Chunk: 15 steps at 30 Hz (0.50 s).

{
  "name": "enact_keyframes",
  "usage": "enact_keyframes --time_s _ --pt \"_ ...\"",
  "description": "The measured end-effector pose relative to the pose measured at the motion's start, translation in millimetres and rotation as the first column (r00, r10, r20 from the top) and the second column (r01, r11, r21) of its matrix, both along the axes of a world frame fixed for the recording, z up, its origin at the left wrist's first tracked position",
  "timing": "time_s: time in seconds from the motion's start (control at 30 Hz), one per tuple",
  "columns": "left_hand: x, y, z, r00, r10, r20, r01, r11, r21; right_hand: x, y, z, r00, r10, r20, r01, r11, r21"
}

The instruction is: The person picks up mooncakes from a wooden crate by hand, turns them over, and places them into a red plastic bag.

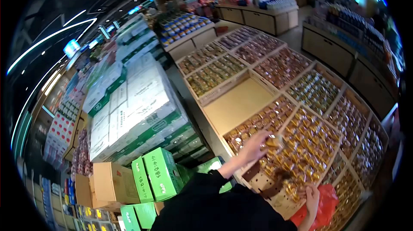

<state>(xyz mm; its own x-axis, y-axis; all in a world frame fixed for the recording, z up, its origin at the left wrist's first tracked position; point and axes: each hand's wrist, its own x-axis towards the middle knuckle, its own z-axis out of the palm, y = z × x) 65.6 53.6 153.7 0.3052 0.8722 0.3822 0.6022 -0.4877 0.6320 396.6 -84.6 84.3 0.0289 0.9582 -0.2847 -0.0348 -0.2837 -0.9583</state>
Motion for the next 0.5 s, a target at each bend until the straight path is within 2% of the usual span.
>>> enact_keyframes --time_s 0.03,0.07,0.1,0.17,0.23,0.37,0.43,0.47,0.5 --pt "-2 -1 14 0.998 0.059 0.001 -0.058 0.993 0.099 3 -5 4 0.999 0.039 0.01 -0.039 0.999 0.026" --pt "-2 1 29 0.997 0.076 0.011 -0.076 0.994 0.08 2 -11 6 1.0 -0.012 0.002 0.012 1.0 -0.009" --pt "-6 5 24 0.992 0.123 -0.019 -0.121 0.99 0.078 6 -16 1 0.999 -0.028 -0.026 0.027 1.0 -0.011" --pt "-7 6 30 0.993 0.122 0.002 -0.122 0.992 0.031 7 -24 6 1.0 -0.025 0.008 0.026 0.999 -0.027" --pt "-8 11 27 0.994 0.094 -0.05 -0.087 0.988 0.129 10 -32 3 0.998 -0.043 0.048 0.047 0.997 -0.068" --pt "3 12 24 0.999 -0.007 -0.054 0.01 0.998 0.065 17 -51 -3 0.999 -0.026 0.022 0.027 0.999 -0.028" --pt "8 10 16 0.989 -0.058 -0.134 0.056 0.998 -0.015 16 -60 7 0.997 -0.07 0.037 0.07 0.997 -0.015" --pt "12 11 6 0.988 -0.109 -0.108 0.093 0.985 -0.142 17 -67 4 0.994 -0.108 -0.014 0.107 0.994 -0.029" --pt "15 11 -8 0.974 -0.156 -0.163 0.119 0.969 -0.216 21 -79 0 0.991 -0.133 -0.005 0.133 0.99 -0.05"
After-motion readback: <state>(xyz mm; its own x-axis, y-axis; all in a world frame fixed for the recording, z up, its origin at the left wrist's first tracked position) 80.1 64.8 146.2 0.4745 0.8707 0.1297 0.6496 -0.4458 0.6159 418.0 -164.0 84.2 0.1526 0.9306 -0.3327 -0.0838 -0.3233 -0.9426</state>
